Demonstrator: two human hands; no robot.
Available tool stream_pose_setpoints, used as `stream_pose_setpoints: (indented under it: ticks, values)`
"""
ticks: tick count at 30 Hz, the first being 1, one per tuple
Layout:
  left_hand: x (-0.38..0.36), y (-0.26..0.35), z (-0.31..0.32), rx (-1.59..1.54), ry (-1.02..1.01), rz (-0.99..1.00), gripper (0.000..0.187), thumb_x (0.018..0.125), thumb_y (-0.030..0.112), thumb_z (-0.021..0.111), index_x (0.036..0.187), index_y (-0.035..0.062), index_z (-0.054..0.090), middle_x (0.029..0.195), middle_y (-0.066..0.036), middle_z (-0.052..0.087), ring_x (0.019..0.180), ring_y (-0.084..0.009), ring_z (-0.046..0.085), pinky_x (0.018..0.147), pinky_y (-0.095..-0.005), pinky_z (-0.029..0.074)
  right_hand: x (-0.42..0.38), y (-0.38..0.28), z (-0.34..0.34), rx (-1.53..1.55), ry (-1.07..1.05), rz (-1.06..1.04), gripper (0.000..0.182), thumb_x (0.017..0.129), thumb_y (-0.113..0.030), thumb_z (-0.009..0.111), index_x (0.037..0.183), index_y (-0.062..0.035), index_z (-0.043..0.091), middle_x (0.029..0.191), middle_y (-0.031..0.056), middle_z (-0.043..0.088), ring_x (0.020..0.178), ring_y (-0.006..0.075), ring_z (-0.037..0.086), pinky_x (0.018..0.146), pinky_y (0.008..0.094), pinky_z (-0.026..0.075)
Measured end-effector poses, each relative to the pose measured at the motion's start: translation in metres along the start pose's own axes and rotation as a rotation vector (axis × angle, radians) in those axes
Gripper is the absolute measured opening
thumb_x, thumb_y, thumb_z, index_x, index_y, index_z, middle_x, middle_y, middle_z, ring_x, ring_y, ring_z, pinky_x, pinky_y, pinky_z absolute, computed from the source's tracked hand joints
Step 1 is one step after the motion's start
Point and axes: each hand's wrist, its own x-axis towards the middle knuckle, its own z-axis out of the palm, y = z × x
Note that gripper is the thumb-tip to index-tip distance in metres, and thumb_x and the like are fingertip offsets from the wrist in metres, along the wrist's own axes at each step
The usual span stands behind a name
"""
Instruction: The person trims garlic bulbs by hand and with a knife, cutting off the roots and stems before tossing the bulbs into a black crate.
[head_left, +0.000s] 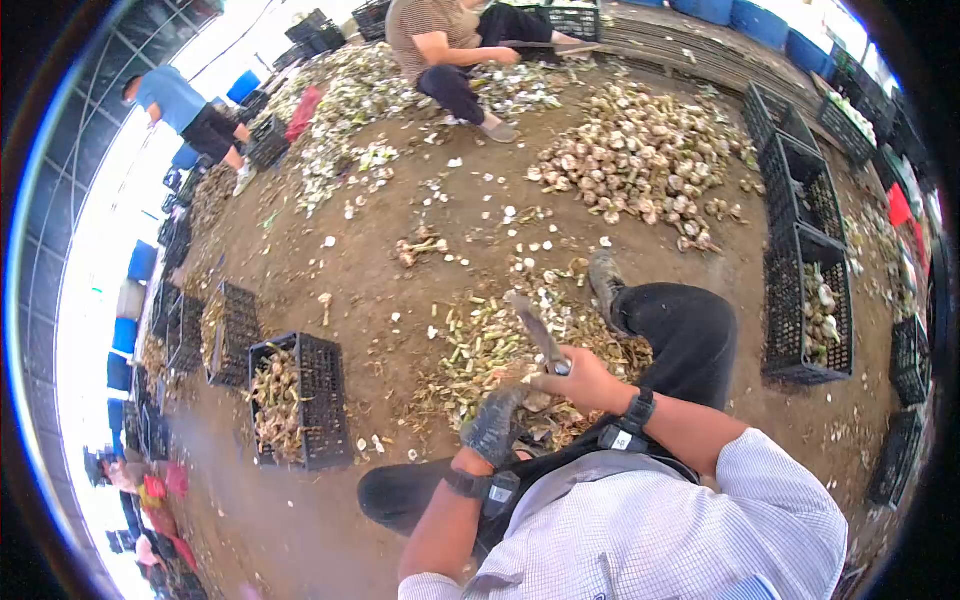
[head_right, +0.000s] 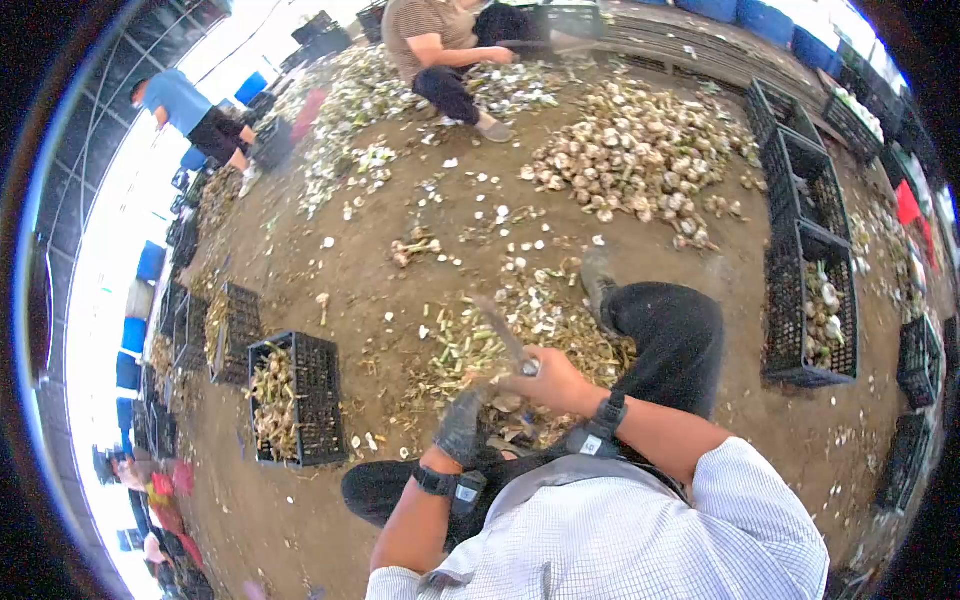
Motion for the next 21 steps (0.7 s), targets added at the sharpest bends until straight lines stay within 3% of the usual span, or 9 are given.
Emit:
stream_pose_setpoints:
  ticks: [2, 6, 8, 10, 13, 17, 18, 20, 21]
  values:
    - [0.001, 0.004, 0.021, -0.845, 0.144, -0.348, 0.047, 0.084, 0.018, 0.073, 0.125, 0.0025, 0.054, 0.114, -0.011, 0.065, 0.106, -0.0189, 0.061, 0.092, -0.0341, 0.048, -0.007, -0.012, -0.012, 0.158, -0.004, 0.094, 0.035, 0.088, -0.032, 0.070, 0.103, -0.0019, 0.064, 0.075, 0.0022, 0.060, 0.067, 0.0074, 0.054, 0.061, 0.0273, 0.047]
    - [0.014, 0.030, 0.023, -0.163, 0.139, -0.171, 0.049, 0.083, 0.017, 0.073, 0.125, 0.0019, 0.054, 0.112, -0.010, 0.067, 0.104, -0.0190, 0.063, 0.092, -0.0335, 0.048, 0.005, 0.021, 0.006, 0.411, 0.067, 0.017, 0.034, 0.092, -0.033, 0.065, 0.101, 0.0000, 0.065, 0.076, 0.0013, 0.062, 0.070, 0.0078, 0.055, 0.061, 0.0273, 0.046]
    - [0.021, 0.013, 0.021, 0.160, 0.149, 0.100, 0.046, 0.081, 0.016, 0.074, 0.121, 0.0014, 0.056, 0.111, -0.010, 0.068, 0.099, -0.0193, 0.064, 0.088, -0.0333, 0.050, 0.000, 0.012, 0.001, 0.348, 0.023, 0.014, 0.036, 0.092, -0.035, 0.065, 0.100, -0.0002, 0.066, 0.076, 0.0012, 0.062, 0.070, 0.0075, 0.055, 0.061, 0.0270, 0.046]
    - [0.014, 0.017, 0.023, -0.073, 0.203, -0.036, 0.043, 0.078, 0.015, 0.075, 0.116, 0.0014, 0.060, 0.110, -0.010, 0.067, 0.100, -0.0179, 0.064, 0.087, -0.0318, 0.051, -0.008, -0.009, -0.011, 0.172, -0.036, 0.063, 0.040, 0.092, -0.039, 0.065, 0.099, 0.0000, 0.067, 0.076, 0.0009, 0.061, 0.069, 0.0079, 0.054, 0.062, 0.0276, 0.046]
    - [0.005, 0.008, 0.031, -0.434, 0.292, -0.113, 0.040, 0.082, 0.014, 0.072, 0.118, 0.0016, 0.059, 0.104, -0.008, 0.068, 0.096, -0.0172, 0.064, 0.084, -0.0329, 0.052, -0.012, -0.001, -0.017, 0.084, 0.072, -0.186, 0.033, 0.093, -0.032, 0.061, 0.095, 0.0008, 0.064, 0.069, 0.0013, 0.053, 0.063, 0.0096, 0.047, 0.056, 0.0321, 0.040]
    - [0.006, 0.006, 0.033, -0.465, 0.256, -0.184, 0.042, 0.082, 0.015, 0.072, 0.119, 0.0016, 0.057, 0.108, -0.009, 0.067, 0.096, -0.0190, 0.064, 0.083, -0.0340, 0.052, -0.026, 0.005, -0.023, -0.261, 0.090, -0.376, 0.023, 0.084, -0.021, 0.069, 0.085, 0.0002, 0.060, 0.071, 0.0137, 0.056, 0.063, 0.0262, 0.055, 0.059, 0.0386, 0.042]
    - [0.007, 0.006, 0.030, -0.426, 0.222, -0.198, 0.044, 0.080, 0.013, 0.073, 0.118, 0.0013, 0.056, 0.109, -0.010, 0.066, 0.097, -0.0205, 0.064, 0.084, -0.0343, 0.051, -0.027, 0.008, -0.020, -0.250, 0.081, -0.423, 0.022, 0.076, -0.015, 0.071, 0.081, -0.0006, 0.056, 0.073, 0.0171, 0.054, 0.067, 0.0359, 0.056, 0.060, 0.0423, 0.043]
    - [0.005, -0.007, 0.030, -0.345, 0.147, -0.221, 0.045, 0.079, 0.017, 0.075, 0.117, 0.0031, 0.057, 0.110, -0.010, 0.066, 0.100, -0.0223, 0.063, 0.089, -0.0368, 0.049, -0.032, 0.005, -0.018, -0.351, 0.080, -0.478, 0.023, 0.073, -0.015, 0.072, 0.081, -0.0009, 0.055, 0.074, 0.0169, 0.053, 0.070, 0.0374, 0.056, 0.060, 0.0436, 0.043]
    - [0.002, -0.020, 0.033, -0.144, 0.143, -0.085, 0.044, 0.080, 0.019, 0.075, 0.118, 0.0041, 0.058, 0.110, -0.009, 0.066, 0.102, -0.0224, 0.062, 0.091, -0.0374, 0.048, -0.033, 0.004, -0.018, -0.402, 0.080, -0.506, 0.024, 0.071, -0.014, 0.072, 0.081, -0.0010, 0.054, 0.074, 0.0168, 0.053, 0.071, 0.0382, 0.056, 0.061, 0.0443, 0.044]
